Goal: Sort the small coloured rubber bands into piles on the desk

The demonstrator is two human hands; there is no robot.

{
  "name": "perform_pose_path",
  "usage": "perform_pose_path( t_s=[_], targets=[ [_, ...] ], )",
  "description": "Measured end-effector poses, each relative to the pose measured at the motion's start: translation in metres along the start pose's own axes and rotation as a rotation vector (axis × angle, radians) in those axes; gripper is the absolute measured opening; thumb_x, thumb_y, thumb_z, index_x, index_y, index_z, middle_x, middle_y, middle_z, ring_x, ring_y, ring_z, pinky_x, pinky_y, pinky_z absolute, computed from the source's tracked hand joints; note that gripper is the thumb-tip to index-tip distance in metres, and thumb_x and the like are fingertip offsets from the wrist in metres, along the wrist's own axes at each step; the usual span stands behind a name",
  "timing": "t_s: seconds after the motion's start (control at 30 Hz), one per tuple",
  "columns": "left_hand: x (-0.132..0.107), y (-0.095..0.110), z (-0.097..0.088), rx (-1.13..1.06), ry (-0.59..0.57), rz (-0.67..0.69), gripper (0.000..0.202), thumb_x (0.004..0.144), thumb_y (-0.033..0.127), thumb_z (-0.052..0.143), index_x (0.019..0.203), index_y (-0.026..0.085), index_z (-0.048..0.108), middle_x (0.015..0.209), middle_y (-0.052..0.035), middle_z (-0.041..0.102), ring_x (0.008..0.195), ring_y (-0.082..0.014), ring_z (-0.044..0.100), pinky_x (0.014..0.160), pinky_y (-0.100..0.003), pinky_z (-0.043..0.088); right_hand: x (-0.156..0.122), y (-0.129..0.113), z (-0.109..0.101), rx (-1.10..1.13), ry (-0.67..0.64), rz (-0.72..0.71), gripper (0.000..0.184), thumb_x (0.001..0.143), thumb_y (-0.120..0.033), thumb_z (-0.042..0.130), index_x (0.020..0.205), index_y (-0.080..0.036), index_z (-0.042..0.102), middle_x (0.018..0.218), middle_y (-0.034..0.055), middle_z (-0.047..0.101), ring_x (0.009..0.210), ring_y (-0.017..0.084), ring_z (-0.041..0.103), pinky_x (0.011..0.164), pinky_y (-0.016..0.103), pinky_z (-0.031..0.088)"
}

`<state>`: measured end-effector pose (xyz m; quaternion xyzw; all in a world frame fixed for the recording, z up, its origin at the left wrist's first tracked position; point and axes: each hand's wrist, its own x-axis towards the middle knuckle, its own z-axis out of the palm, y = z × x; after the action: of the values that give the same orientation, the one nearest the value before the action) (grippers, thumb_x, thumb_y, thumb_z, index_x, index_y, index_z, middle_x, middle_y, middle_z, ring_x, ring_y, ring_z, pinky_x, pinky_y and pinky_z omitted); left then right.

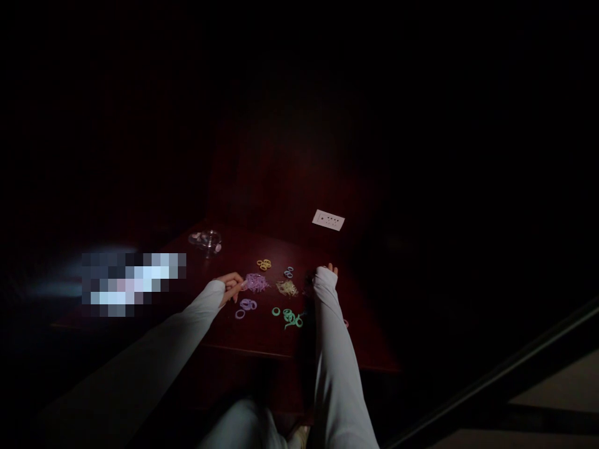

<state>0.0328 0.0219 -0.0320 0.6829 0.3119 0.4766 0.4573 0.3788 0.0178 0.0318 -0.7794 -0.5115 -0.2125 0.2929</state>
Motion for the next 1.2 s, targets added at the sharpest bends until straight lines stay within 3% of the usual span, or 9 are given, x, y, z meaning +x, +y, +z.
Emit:
perform_pose_path(
  t_s=[0.17, 0.27, 0.33, 0.43, 0.57, 0.67, 0.8, 1.0, 1.2],
  targets=[
    [0.003, -0.006, -0.001, -0.004, -0.023, -0.007, 0.038, 0.079, 0.056, 0.069, 0.072, 0.020, 0.062, 0.047, 0.0020, 0.061, 0.044, -0.0116, 0.050, 0.050, -0.023, 0.036, -0.003, -0.001, -0.023, -0.034, -0.155, -0.006, 0.029, 0.095, -0.044, 0.063, 0.099, -0.020, 0.077, 0.112, 0.0146, 0.073, 0.124, 0.033, 0.056, 0.106, 0.049, 0.036],
    [0.000, -0.001, 0.002, -0.045, 0.036, 0.012, 0.039, 0.079, 0.058, 0.069, 0.073, 0.020, 0.060, 0.048, 0.0023, 0.061, 0.044, -0.0108, 0.047, 0.051, -0.023, 0.035, -0.006, -0.013, -0.048, 0.002, -0.157, 0.012, 0.035, 0.098, -0.047, 0.054, 0.096, -0.020, 0.077, 0.108, 0.0136, 0.074, 0.118, 0.033, 0.054, 0.101, 0.045, 0.034],
    [-0.002, 0.005, 0.004, -0.080, 0.065, 0.020, 0.039, 0.080, 0.057, 0.068, 0.075, 0.020, 0.060, 0.050, 0.0018, 0.063, 0.044, -0.0103, 0.047, 0.051, -0.023, 0.035, -0.018, -0.033, -0.059, 0.105, -0.132, 0.123, 0.039, 0.100, -0.046, 0.047, 0.100, -0.022, 0.078, 0.100, 0.0108, 0.073, 0.110, 0.030, 0.055, 0.096, 0.041, 0.035],
    [-0.003, 0.016, 0.004, -0.117, 0.070, -0.012, 0.035, 0.079, 0.052, 0.071, 0.077, 0.019, 0.061, 0.055, -0.0003, 0.067, 0.046, -0.0109, 0.049, 0.051, -0.024, 0.036, -0.060, -0.080, -0.060, 0.325, -0.081, 0.243, 0.042, 0.102, -0.043, 0.040, 0.104, -0.024, 0.078, 0.092, 0.0075, 0.072, 0.096, 0.026, 0.059, 0.090, 0.037, 0.037],
    [-0.005, 0.031, 0.003, -0.132, 0.111, -0.114, 0.027, 0.075, 0.041, 0.075, 0.071, 0.019, 0.059, 0.055, -0.0004, 0.067, 0.047, -0.0126, 0.053, 0.049, -0.024, 0.035, -0.135, -0.145, -0.042, 0.461, -0.097, 0.098, 0.028, 0.098, -0.037, 0.052, 0.100, -0.025, 0.077, 0.101, 0.0061, 0.074, 0.102, 0.026, 0.061, 0.094, 0.037, 0.037],
    [-0.010, 0.038, 0.002, -0.119, 0.087, -0.140, 0.022, 0.078, 0.037, 0.071, 0.069, 0.019, 0.061, 0.052, 0.0008, 0.065, 0.047, -0.0126, 0.053, 0.049, -0.023, 0.035, -0.164, -0.169, -0.032, 0.487, -0.049, -0.004, 0.026, 0.099, -0.037, 0.053, 0.106, -0.026, 0.075, 0.110, 0.0069, 0.075, 0.108, 0.027, 0.060, 0.097, 0.039, 0.036],
    [-0.018, 0.045, 0.000, -0.106, 0.001, -0.129, 0.023, 0.076, 0.037, 0.074, 0.069, 0.017, 0.065, 0.051, 0.0000, 0.064, 0.046, -0.0119, 0.051, 0.049, -0.023, 0.034, -0.162, -0.170, -0.028, 0.500, -0.035, 0.090, 0.032, 0.103, -0.035, 0.045, 0.094, -0.022, 0.073, 0.101, 0.0093, 0.074, 0.102, 0.026, 0.060, 0.092, 0.038, 0.039],
    [-0.022, 0.055, -0.001, -0.054, 0.033, -0.130, 0.037, 0.074, 0.048, 0.078, 0.063, 0.018, 0.059, 0.048, 0.0019, 0.061, 0.043, -0.0102, 0.047, 0.047, -0.023, 0.032, -0.163, -0.171, -0.027, 0.479, -0.113, -0.068, 0.030, 0.102, -0.035, 0.049, 0.089, -0.022, 0.072, 0.099, 0.0064, 0.075, 0.099, 0.024, 0.061, 0.094, 0.036, 0.040],
    [-0.018, 0.047, 0.001, -0.052, 0.045, -0.110, 0.039, 0.075, 0.049, 0.077, 0.061, 0.018, 0.058, 0.048, 0.0012, 0.060, 0.043, -0.0098, 0.046, 0.048, -0.023, 0.032, -0.165, -0.172, -0.023, 0.402, -0.152, -0.116, 0.029, 0.102, -0.035, 0.050, 0.090, -0.023, 0.074, 0.100, 0.0060, 0.075, 0.102, 0.025, 0.060, 0.093, 0.036, 0.038]
  ],
)
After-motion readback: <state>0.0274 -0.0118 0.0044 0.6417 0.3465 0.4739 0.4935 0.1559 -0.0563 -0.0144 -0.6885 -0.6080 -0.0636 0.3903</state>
